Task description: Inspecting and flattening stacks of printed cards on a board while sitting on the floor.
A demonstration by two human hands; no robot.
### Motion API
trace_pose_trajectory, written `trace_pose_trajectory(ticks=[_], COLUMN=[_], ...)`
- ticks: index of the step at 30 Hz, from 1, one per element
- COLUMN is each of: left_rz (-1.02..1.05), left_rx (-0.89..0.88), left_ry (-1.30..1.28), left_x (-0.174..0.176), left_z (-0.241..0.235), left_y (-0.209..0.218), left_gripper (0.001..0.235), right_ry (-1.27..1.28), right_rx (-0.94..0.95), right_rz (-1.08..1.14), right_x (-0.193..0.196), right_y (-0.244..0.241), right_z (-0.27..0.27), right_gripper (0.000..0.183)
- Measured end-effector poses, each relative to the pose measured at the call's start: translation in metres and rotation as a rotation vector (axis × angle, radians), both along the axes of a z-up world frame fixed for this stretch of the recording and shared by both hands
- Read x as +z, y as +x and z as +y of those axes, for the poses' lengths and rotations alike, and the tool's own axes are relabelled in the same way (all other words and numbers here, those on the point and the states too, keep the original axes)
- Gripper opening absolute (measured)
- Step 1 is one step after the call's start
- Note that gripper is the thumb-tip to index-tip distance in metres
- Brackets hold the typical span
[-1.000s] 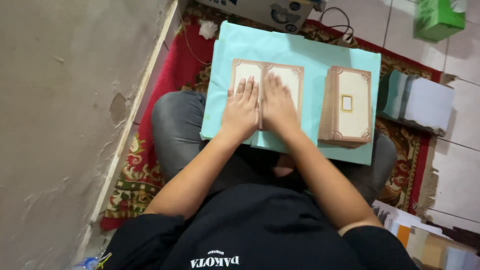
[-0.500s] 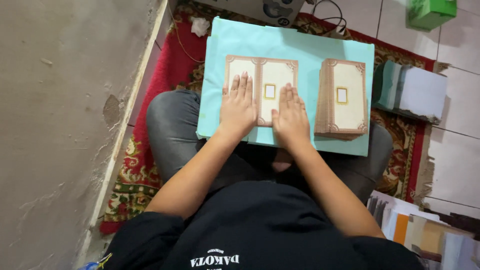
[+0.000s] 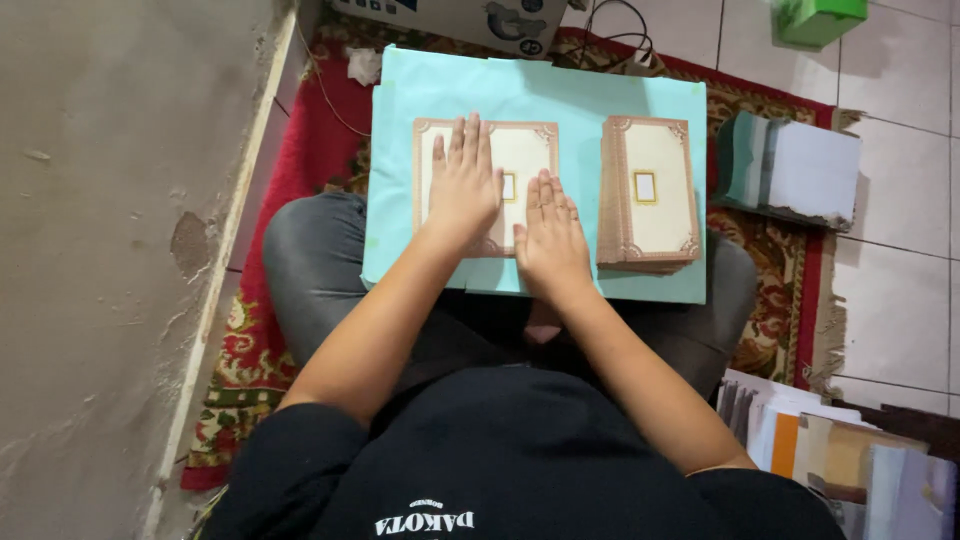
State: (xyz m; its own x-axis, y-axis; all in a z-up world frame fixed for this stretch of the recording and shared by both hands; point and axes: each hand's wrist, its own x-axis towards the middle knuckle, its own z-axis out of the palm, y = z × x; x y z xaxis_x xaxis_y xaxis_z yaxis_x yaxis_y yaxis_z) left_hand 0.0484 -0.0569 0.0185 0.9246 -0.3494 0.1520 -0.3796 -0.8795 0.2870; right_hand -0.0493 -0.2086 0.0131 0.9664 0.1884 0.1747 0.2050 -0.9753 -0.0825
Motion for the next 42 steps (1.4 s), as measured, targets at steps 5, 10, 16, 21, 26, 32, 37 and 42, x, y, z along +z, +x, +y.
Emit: trace_pose_trajectory(ticks=[5,10,16,21,26,32,37,42], left_rz=[0.072,-0.009,-0.206,-0.25,-0.274,-0.308,-0.333,-0.156], left_rx=[-0.117,-0.145,-0.116,-0.11,-0.107,-0.112,-0.107,-0.05], left_ry=[0.033,0.038,-0.026,-0.056,-0.075,-0.125,-0.246,-0.879], left_x=[0.007,0.0,-0.001,-0.002,-0.004,-0.003,-0.01,0.006], left_z=[0.024,0.031,0.033,0.033,0.033,0.036,0.04,0.052], left_y=[-0.056,-0.064,-0.066,-0.064,-0.064,-0.065,-0.058,-0.063], left_gripper=[0.067,0.066,0.063,0.062,0.061,0.059,0.052,0.041], right_ry=[0.019,0.026,0.313,0.144,0.294,0.15,0.081,0.414], right_rx=[-0.003,-0.016,0.023,-0.416,-0.631,-0.53,-0.465,-0.202], right_rz=[0.013,0.018,-0.222,-0.307,0.149,-0.151,-0.314,-0.106], right_x=[0.005,0.006,0.069,0.077,0.069,0.056,0.091,0.199], right_y=[-0.002,-0.008,-0.043,-0.038,-0.039,-0.042,-0.047,-0.069], right_z=[0.001,0.0,-0.035,-0.15,-0.162,-0.154,-0.137,-0.038], right_gripper=[0.071,0.069,0.043,0.079,0.1,0.079,0.048,0.023])
